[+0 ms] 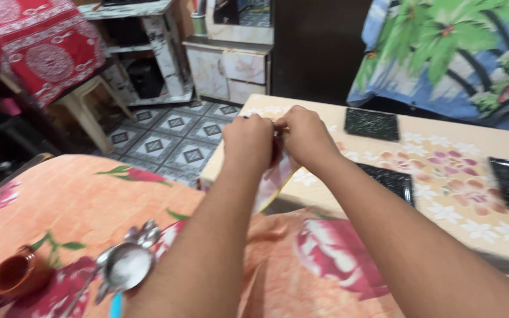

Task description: The person wipes a small terracotta cup with a patterned cloth, rotating it to clean the exterior and interior. The person places the cup on a black tray and repeats the process with a second cup.

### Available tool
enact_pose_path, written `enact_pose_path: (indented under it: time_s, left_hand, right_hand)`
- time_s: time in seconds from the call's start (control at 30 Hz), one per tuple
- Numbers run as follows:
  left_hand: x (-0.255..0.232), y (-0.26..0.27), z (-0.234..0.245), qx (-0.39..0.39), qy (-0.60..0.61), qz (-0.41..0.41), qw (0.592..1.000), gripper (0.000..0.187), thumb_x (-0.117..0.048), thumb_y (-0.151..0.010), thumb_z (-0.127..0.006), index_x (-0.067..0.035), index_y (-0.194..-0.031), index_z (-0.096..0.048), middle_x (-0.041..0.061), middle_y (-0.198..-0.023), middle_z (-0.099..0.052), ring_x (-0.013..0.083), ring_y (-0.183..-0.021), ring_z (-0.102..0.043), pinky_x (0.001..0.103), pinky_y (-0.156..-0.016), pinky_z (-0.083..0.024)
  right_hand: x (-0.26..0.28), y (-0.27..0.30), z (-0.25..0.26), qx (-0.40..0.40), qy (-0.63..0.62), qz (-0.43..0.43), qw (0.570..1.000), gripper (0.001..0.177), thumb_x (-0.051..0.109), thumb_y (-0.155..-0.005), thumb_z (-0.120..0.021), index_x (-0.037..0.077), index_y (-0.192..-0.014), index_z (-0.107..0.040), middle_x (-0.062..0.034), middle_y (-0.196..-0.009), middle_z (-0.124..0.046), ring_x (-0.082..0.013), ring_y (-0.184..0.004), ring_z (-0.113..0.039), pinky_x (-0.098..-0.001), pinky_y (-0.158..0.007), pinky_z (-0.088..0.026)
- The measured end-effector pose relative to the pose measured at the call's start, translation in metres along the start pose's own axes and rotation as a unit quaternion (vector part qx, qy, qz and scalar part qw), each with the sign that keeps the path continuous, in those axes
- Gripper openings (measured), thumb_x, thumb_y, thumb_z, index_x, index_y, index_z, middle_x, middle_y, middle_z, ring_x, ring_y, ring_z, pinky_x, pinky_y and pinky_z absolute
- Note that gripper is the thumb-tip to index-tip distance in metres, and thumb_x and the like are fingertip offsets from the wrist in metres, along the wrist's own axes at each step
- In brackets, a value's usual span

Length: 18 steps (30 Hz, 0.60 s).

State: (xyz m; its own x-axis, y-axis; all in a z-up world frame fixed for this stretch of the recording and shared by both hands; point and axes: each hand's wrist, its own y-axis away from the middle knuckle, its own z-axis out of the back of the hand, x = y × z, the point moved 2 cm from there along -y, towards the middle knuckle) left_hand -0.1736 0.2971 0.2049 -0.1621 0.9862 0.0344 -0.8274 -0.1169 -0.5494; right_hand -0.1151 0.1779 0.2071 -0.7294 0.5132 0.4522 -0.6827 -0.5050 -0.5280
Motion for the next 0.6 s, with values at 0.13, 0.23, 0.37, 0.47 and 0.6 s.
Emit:
enact_pose_path:
  time_s: [0.13, 0.23, 0.37, 0.47, 0.6]
  left_hand:
    - [-0.082, -0.022, -0.02, 0.045, 0.071, 0.015, 0.996, 0.01, -0.017, -0.084, -0.071, -0.014, -0.092, -0.076, 0.009, -0.099, -0.073, 0.031, -0.097, -0.07, 0.043, -0.077, -0.059]
    - [-0.14, -0.037, -0.025, 0.083, 0.125, 0.03, 0.988, 0.013, -0.016, -0.084, -0.071, -0.012, -0.096, -0.076, 0.011, -0.104, -0.072, 0.033, -0.102, -0.068, 0.043, -0.08, -0.059]
    - [-0.203, -0.038, -0.029, 0.126, 0.219, 0.041, 0.967, 0.019, -0.014, -0.079, -0.076, -0.009, -0.097, -0.076, 0.014, -0.107, -0.071, 0.0354, -0.105, -0.067, 0.044, -0.083, -0.059]
    - [-0.235, -0.028, -0.047, 0.152, 0.268, 0.052, 0.95, 0.018, -0.013, -0.08, -0.077, -0.005, -0.096, -0.076, 0.017, -0.107, -0.07, 0.0361, -0.103, -0.069, 0.045, -0.083, -0.06]
    - [-0.245, -0.009, -0.09, 0.208, 0.285, 0.073, 0.933, 0.017, -0.013, -0.084, -0.075, -0.001, -0.096, -0.074, 0.023, -0.108, -0.069, 0.0374, -0.099, -0.071, 0.045, -0.083, -0.061]
  right_hand:
    - [-0.06, 0.015, 0.058, 0.009, 0.047, -0.033, 0.998, 0.033, -0.002, -0.075, -0.068, 0.013, -0.101, -0.082, -0.0179, -0.1, -0.07, -0.0368, -0.095, -0.068, -0.0436, -0.088, -0.054]
    - [-0.095, 0.031, 0.101, 0.008, 0.087, -0.064, 0.994, 0.029, 0.003, -0.077, -0.073, 0.015, -0.103, -0.082, -0.0191, -0.096, -0.069, -0.0376, -0.093, -0.067, -0.0446, -0.086, -0.053]
    - [-0.141, 0.063, 0.143, -0.028, 0.083, -0.112, 0.99, 0.028, 0.007, -0.079, -0.075, 0.014, -0.105, -0.081, -0.018, -0.097, -0.071, -0.0362, -0.094, -0.067, -0.0435, -0.086, -0.053]
    - [-0.179, 0.088, 0.16, -0.053, 0.062, -0.14, 0.987, 0.028, 0.011, -0.081, -0.075, 0.015, -0.108, -0.079, -0.015, -0.103, -0.074, -0.032, -0.097, -0.07, -0.0399, -0.089, -0.054]
    - [-0.219, 0.134, 0.166, -0.039, 0.028, -0.207, 0.977, 0.03, 0.013, -0.083, -0.073, 0.018, -0.112, -0.078, -0.0103, -0.111, -0.076, -0.0265, -0.1, -0.073, -0.0365, -0.089, -0.054]
